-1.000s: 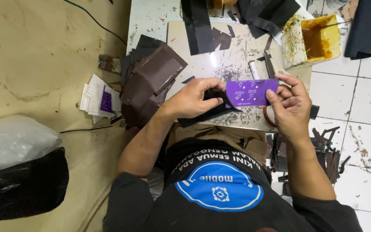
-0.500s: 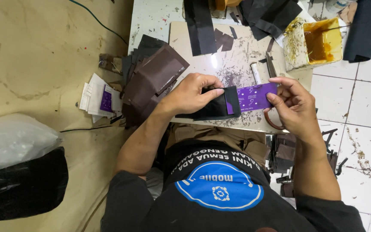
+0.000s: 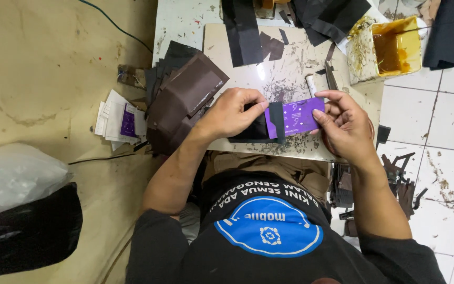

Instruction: Assembling a leather wallet by applying adhesive, fitting pieces together, and trimming edges with scissors

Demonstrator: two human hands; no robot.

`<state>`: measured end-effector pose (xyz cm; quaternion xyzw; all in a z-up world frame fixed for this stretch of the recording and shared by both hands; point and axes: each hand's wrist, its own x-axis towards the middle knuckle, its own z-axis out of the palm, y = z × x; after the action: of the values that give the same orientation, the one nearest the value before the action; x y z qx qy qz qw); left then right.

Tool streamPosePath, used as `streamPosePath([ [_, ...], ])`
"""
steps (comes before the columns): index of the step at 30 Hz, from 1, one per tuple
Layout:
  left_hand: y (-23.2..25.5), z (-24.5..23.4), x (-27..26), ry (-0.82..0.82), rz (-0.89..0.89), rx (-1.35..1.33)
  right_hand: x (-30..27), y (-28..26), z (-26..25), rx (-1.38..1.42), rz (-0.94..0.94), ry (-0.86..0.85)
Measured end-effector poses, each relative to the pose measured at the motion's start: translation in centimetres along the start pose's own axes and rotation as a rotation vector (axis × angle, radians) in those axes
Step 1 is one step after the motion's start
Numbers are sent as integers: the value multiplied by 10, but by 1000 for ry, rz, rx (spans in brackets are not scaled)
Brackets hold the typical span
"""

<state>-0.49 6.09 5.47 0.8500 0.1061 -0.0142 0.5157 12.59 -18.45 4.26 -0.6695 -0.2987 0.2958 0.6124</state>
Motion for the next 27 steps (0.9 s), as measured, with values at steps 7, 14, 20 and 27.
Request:
streamPosePath([
  [7, -6, 6, 1, -25, -47, 20, -5, -10, 12, 70, 50, 14],
  [14, -18, 14, 9, -43, -53, 148, 20, 60, -35, -1149, -478, 187],
  [20, -40, 48, -7, 194, 220, 419, 36, 80, -25, -1362, -486, 132],
  [27, -39, 77, -17, 419, 303, 565, 27, 26, -27, -784, -487, 110],
])
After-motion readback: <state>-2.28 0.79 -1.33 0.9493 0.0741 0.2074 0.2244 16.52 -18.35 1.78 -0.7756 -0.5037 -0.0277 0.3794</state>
